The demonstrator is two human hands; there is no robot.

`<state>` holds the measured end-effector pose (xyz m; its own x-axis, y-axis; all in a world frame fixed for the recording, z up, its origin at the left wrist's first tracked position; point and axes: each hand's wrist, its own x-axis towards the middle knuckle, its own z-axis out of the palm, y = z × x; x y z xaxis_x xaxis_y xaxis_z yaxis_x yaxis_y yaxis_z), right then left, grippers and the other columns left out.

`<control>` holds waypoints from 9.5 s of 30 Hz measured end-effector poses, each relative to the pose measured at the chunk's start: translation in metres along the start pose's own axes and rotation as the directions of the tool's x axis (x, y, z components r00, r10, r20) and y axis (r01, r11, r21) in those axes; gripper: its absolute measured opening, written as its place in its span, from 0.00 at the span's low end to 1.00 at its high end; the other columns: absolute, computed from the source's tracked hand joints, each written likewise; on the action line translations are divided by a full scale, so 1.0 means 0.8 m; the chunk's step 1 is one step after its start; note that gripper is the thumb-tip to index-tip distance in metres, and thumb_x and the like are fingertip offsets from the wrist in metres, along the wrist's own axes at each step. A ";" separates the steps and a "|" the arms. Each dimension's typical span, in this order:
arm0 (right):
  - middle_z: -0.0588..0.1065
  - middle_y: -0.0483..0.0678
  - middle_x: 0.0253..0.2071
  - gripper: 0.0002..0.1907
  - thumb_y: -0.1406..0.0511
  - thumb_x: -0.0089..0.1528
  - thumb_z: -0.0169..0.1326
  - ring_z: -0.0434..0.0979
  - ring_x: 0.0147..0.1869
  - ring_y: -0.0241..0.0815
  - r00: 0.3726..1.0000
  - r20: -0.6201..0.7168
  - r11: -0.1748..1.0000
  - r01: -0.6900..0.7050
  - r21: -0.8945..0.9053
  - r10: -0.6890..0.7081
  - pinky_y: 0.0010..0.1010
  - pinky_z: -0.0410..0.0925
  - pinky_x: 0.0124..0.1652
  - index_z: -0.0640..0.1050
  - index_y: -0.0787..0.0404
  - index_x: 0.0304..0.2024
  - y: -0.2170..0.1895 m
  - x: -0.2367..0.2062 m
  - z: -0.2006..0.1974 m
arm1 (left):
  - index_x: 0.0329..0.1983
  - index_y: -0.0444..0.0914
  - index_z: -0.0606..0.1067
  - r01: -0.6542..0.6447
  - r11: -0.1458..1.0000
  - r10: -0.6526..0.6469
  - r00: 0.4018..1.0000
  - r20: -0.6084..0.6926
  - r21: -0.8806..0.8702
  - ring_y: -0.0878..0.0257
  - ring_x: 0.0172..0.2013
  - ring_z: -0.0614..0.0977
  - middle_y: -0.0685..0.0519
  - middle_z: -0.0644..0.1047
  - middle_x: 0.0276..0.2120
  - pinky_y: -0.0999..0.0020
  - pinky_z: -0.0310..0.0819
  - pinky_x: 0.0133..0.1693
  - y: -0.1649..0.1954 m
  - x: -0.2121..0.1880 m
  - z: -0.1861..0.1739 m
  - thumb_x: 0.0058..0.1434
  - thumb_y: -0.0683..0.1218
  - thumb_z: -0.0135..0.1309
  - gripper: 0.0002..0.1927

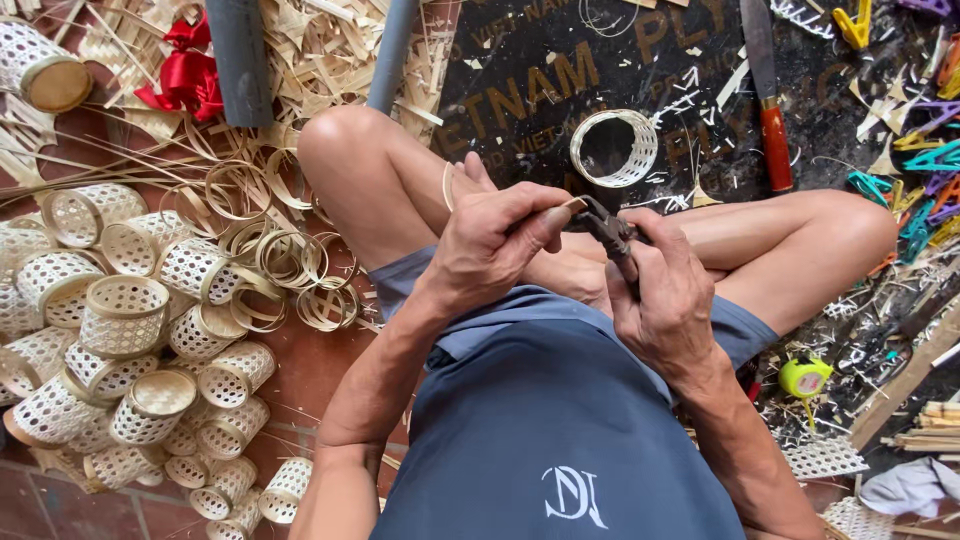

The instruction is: The person sits cross-legged on the floor and assembles woven bamboo lampshade baskets. They apply glue from a squeeze bottle to a woven mesh panel, press the mesh onto a bamboo rim, trim and cut bamboo strips with shears, wrap a strip around the rim, and use pliers to secure the joint, finishing a lampshade body.

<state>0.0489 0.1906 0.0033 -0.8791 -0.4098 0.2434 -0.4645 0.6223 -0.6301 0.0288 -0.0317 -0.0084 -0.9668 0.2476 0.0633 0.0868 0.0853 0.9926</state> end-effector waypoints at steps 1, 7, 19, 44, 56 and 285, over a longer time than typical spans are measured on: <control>0.74 0.61 0.54 0.10 0.73 0.63 0.58 0.78 0.49 0.59 1.000 0.003 1.000 0.004 -0.006 -0.004 0.46 0.72 0.45 0.71 0.69 0.44 0.000 0.003 0.001 | 0.52 0.32 0.76 -0.036 0.999 0.037 0.999 -0.003 0.024 0.68 0.35 0.81 0.53 0.79 0.35 0.76 0.75 0.42 -0.001 0.000 0.001 0.73 0.39 0.54 0.07; 0.76 0.58 0.44 0.16 0.66 0.65 0.63 0.78 0.39 0.56 0.999 0.009 0.999 0.045 0.016 -0.045 0.43 0.69 0.35 0.68 0.66 0.36 0.016 -0.011 0.014 | 0.47 0.32 0.78 -0.018 0.993 0.018 1.000 0.008 0.120 0.70 0.29 0.79 0.54 0.78 0.28 0.74 0.73 0.42 -0.002 -0.004 -0.003 0.72 0.40 0.56 0.06; 0.74 0.43 0.35 0.14 0.60 0.70 0.52 0.71 0.34 0.34 0.868 0.496 0.373 -0.467 0.802 0.019 0.24 0.67 0.36 0.72 0.64 0.35 0.034 -0.036 0.033 | 0.44 0.34 0.79 -0.135 0.987 0.120 0.981 0.155 0.090 0.55 0.37 0.85 0.48 0.81 0.33 0.65 0.71 0.59 -0.019 -0.020 -0.031 0.71 0.44 0.59 0.07; 0.75 0.47 0.33 0.11 0.65 0.71 0.52 0.72 0.32 0.38 0.945 0.318 0.696 -0.278 0.662 0.075 0.29 0.67 0.34 0.69 0.63 0.35 0.024 -0.034 0.046 | 0.40 0.33 0.79 -0.175 0.963 0.178 0.984 0.002 0.205 0.52 0.38 0.86 0.46 0.82 0.30 0.49 0.41 0.70 -0.003 -0.028 -0.022 0.64 0.39 0.57 0.04; 0.76 0.56 0.42 0.12 0.66 0.70 0.54 0.75 0.41 0.46 0.982 0.187 0.797 -0.101 0.595 -0.015 0.32 0.70 0.41 0.66 0.63 0.35 0.027 -0.022 0.051 | 0.50 0.31 0.78 -0.114 0.989 0.110 0.992 0.056 0.090 0.57 0.42 0.86 0.45 0.82 0.37 0.66 0.75 0.58 -0.014 -0.030 -0.039 0.69 0.38 0.58 0.08; 0.73 0.45 0.40 0.15 0.56 0.79 0.43 0.71 0.33 0.33 0.841 -0.116 -0.370 0.351 0.860 0.529 0.21 0.68 0.37 0.75 0.58 0.55 0.336 -0.216 0.067 | 0.59 0.30 0.74 0.172 0.968 -0.208 0.958 -0.199 -0.184 0.66 0.38 0.81 0.49 0.78 0.44 0.72 0.79 0.37 -0.189 -0.048 0.046 0.71 0.40 0.58 0.16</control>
<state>0.0820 0.3930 -0.2479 -0.9972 0.0616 -0.0434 -0.0449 -0.9480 -0.3152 0.0619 -0.0185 -0.1647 -0.9917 0.0274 -0.1254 -0.1267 -0.0519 0.9906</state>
